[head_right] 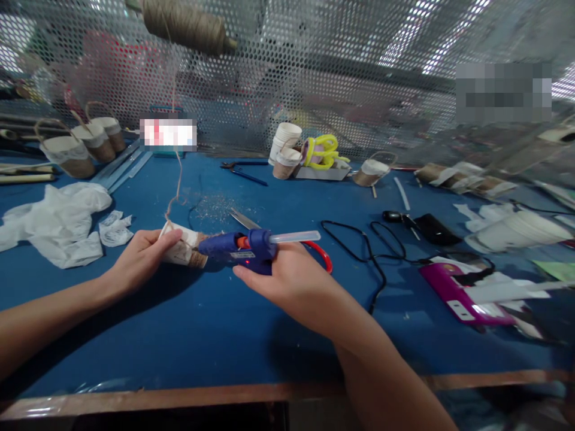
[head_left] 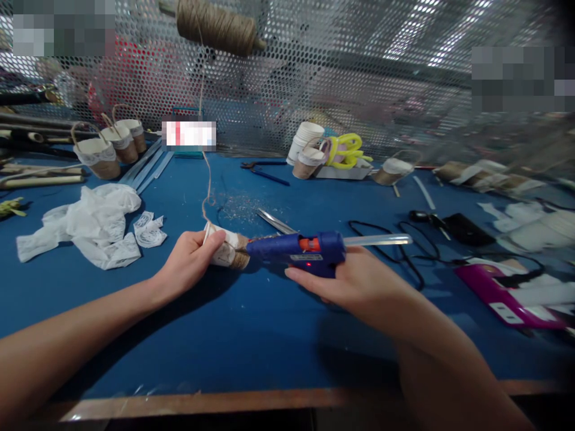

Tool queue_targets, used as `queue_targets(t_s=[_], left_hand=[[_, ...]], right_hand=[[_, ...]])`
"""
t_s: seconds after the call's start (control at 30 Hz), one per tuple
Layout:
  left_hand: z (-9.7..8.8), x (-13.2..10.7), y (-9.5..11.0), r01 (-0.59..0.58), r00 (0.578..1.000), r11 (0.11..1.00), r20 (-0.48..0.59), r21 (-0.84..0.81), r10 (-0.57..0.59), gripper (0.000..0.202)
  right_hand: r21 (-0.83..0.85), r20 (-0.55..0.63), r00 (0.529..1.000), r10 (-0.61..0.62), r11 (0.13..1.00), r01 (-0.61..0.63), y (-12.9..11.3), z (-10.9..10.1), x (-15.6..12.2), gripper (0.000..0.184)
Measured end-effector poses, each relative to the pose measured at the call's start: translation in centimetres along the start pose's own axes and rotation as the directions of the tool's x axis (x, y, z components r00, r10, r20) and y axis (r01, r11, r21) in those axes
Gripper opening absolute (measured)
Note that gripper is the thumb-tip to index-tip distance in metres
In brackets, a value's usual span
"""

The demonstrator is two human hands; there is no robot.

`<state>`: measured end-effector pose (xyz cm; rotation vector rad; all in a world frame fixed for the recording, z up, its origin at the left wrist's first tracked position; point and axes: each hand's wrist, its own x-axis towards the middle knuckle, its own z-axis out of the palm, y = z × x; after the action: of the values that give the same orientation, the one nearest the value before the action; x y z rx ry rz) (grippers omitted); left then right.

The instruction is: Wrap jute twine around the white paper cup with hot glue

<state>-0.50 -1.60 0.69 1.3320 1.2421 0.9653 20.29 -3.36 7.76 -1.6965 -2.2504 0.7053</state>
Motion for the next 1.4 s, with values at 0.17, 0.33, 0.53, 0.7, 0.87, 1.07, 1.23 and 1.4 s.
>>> queue_targets(t_s=[0.17, 0.33, 0.53, 0.7, 0.87, 1.07, 1.23, 1.4], left_hand=[[-0.01, 0.03, -0.14, -0.011, 1.000, 0.999, -0.009, 0.034, 0.012, 0.040], [0.01, -0.01, 0.04, 0.004, 1.000, 1.000, -0.006, 0.019, -0.004, 0.039], [-0.23, -0.09, -0.43, -0.051, 0.998, 0.997, 0.034, 0.055, 0.049, 0.039], [-0.32, -0.32, -0.61, -0.138, 0.990, 0.978, 0.046, 0.155, 0.132, 0.040], [-0.33, -0.43, -0.54, -0.221, 0.975, 0.944, 0.042, 0.246, 0.217, 0.037], [-0.40, -0.48, -0.52, -0.287, 0.957, 0.903, 0.048, 0.320, 0.287, 0.037], [-0.45, -0.69, -0.43, -0.344, 0.937, 0.870, 0.076, 0.353, 0.340, 0.037], [-0.28, -0.87, -0.22, -0.438, 0.897, 0.815, 0.114, 0.379, 0.428, 0.035]], right_hand=[[-0.012, -0.013, 1.000, -0.005, 1.000, 0.005, 0.13, -0.05, 0.00, 0.019], [-0.004, 0.007, 1.000, 0.002, 1.000, -0.002, 0.35, 0.00, 0.11, 0.022], [0.114, 0.027, 0.995, 0.099, 0.988, -0.101, -0.09, -0.03, 0.07, 0.020], [0.110, 0.045, 0.990, 0.134, 0.984, -0.138, -0.11, -0.15, 0.17, 0.019], [0.172, 0.065, 0.986, 0.153, 0.972, -0.162, -0.10, -0.29, 0.28, 0.021], [0.176, 0.072, 0.981, 0.181, 0.966, -0.191, 0.00, -0.30, 0.24, 0.019], [0.188, 0.077, 0.977, 0.200, 0.959, -0.212, 0.12, -0.42, 0.10, 0.024], [0.172, 0.075, 0.973, 0.218, 0.958, -0.228, 0.09, -0.44, 0.16, 0.033]])
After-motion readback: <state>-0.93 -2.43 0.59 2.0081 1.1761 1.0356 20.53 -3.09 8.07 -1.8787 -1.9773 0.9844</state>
